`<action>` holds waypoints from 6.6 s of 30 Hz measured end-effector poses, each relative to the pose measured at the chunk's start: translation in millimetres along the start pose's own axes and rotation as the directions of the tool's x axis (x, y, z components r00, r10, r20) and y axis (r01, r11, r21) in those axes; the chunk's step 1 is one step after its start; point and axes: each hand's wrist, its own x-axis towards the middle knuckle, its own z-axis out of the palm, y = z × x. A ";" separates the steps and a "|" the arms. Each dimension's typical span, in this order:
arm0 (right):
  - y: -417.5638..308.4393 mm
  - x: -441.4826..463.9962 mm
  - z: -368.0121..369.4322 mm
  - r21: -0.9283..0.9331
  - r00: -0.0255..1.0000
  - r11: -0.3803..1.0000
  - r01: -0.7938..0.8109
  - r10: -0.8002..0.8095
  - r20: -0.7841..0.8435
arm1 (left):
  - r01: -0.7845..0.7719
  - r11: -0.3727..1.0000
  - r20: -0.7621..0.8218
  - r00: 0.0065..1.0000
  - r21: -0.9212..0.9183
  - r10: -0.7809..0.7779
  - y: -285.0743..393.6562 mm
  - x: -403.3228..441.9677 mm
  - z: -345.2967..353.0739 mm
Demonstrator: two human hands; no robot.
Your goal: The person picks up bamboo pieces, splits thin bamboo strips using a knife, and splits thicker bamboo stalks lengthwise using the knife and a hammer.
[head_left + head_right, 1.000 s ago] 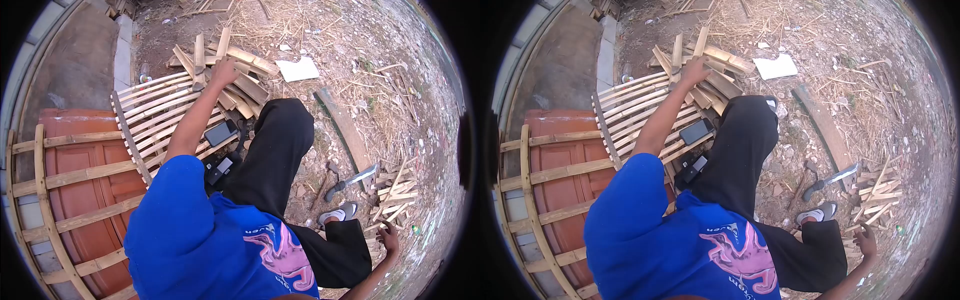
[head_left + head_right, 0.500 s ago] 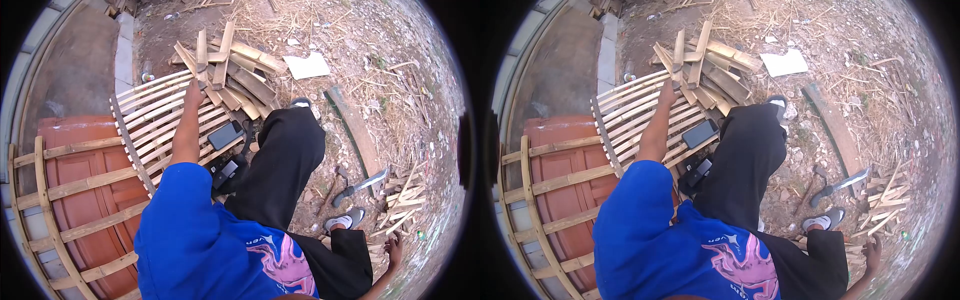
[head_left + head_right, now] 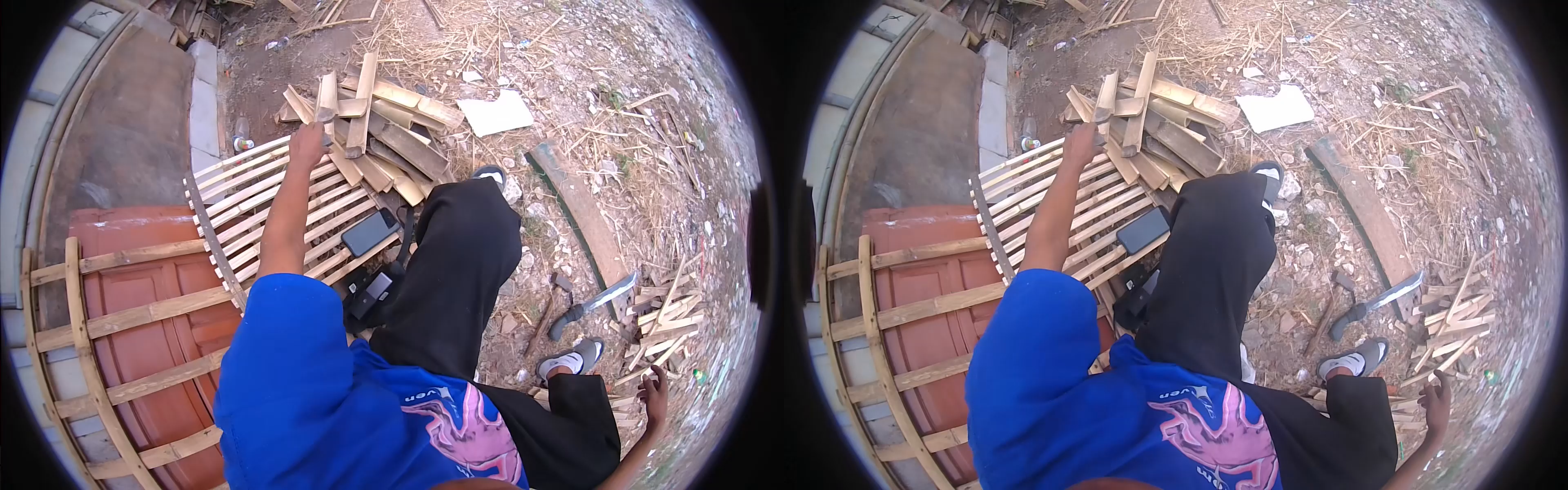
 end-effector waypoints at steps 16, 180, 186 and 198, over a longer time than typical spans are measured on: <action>-6.3 -7.7 -7.5 0.141 0.971 0.964 0.224 -0.209 -0.116 | 0.005 0.708 0.092 0.992 -0.707 0.085 -37.9 -22.5 -341.3; -259.0 -48.2 146.1 0.628 0.829 0.578 0.521 -0.166 -0.534 | -0.102 -0.269 -0.263 0.690 -0.958 0.674 638.1 -99.5 -265.7; -259.0 -47.9 143.5 0.626 0.829 0.587 0.513 -0.150 -0.539 | -0.067 -0.295 -0.251 0.720 -0.953 0.647 635.4 -103.1 -268.6; -263.1 -52.9 142.4 0.644 0.856 0.602 0.471 -0.138 -0.498 | -0.113 -0.265 -0.268 0.691 -0.958 0.672 633.2 -96.7 -265.8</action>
